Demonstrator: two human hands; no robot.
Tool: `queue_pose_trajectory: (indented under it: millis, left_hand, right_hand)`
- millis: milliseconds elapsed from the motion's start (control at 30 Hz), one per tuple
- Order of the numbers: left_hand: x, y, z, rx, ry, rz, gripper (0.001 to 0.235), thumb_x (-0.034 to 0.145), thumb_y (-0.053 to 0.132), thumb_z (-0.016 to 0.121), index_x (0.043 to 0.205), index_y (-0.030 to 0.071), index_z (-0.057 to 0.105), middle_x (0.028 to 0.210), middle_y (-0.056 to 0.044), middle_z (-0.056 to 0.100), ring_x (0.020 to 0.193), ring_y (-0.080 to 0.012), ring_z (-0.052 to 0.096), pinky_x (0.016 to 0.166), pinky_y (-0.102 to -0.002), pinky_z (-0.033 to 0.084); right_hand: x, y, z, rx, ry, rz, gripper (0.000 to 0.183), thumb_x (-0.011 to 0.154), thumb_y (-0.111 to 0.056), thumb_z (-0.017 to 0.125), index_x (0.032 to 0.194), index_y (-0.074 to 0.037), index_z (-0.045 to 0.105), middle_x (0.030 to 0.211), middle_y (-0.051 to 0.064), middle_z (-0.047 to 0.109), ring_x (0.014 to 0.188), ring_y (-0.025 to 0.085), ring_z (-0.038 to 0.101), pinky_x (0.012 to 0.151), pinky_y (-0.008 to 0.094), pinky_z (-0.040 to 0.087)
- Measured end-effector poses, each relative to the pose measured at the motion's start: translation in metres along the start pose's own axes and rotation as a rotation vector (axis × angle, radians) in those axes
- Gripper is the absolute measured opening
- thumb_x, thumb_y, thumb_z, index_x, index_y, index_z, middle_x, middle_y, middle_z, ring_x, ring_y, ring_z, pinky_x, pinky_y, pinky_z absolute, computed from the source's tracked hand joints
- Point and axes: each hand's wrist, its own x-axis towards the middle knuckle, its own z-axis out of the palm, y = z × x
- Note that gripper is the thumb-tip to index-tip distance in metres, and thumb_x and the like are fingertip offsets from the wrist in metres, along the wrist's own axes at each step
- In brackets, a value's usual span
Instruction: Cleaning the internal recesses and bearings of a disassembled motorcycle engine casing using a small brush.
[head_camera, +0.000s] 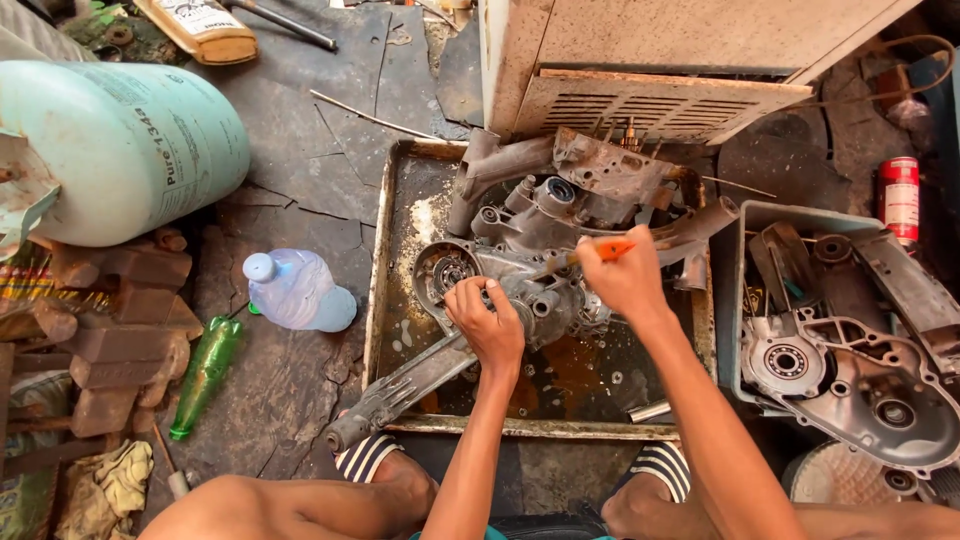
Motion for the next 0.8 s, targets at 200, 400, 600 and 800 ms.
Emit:
queue_pose_trajectory:
  millis: [200, 400, 600, 800]
  left_hand:
    - [-0.001, -0.002, 0.002, 0.007, -0.007, -0.019, 0.017, 0.104, 0.011, 0.048, 0.088, 0.013, 0.053, 0.087, -0.002, 0.051, 0.089, -0.0265, 0.050, 0.083, -0.040, 0.038]
    - [-0.005, -0.018, 0.010, 0.047, -0.023, -0.030, 0.014, 0.101, 0.013, 0.054, 0.087, 0.013, 0.054, 0.087, -0.002, 0.053, 0.092, -0.0291, 0.054, 0.083, -0.042, 0.039]
    - [-0.003, -0.016, 0.008, 0.058, -0.016, -0.007, 0.011, 0.097, 0.012, 0.059, 0.086, 0.012, 0.058, 0.086, -0.003, 0.058, 0.092, -0.0310, 0.058, 0.083, -0.042, 0.041]
    - [-0.003, -0.016, 0.007, 0.054, -0.018, -0.019, 0.012, 0.097, 0.012, 0.059, 0.085, 0.013, 0.058, 0.085, -0.002, 0.058, 0.091, -0.0292, 0.058, 0.084, -0.041, 0.041]
  right_hand:
    - [0.006, -0.019, -0.036, -0.120, 0.059, -0.083, 0.047, 0.089, -0.029, 0.065, 0.047, -0.015, 0.049, 0.045, 0.012, 0.039, 0.064, 0.036, 0.050, 0.079, 0.036, 0.042]
    - [0.000, -0.007, -0.035, -0.079, 0.099, -0.200, 0.049, 0.092, -0.019, 0.064, 0.048, -0.013, 0.043, 0.042, 0.007, 0.048, 0.053, 0.032, 0.052, 0.083, 0.034, 0.041]
    - [-0.010, -0.007, -0.047, -0.056, 0.078, -0.181, 0.043, 0.090, -0.018, 0.066, 0.051, -0.011, 0.049, 0.049, 0.014, 0.052, 0.060, 0.035, 0.054, 0.085, 0.036, 0.041]
    - [-0.020, 0.005, -0.034, 0.018, 0.099, -0.159, 0.043, 0.092, -0.017, 0.064, 0.052, -0.013, 0.048, 0.049, 0.007, 0.054, 0.057, 0.028, 0.057, 0.087, 0.033, 0.040]
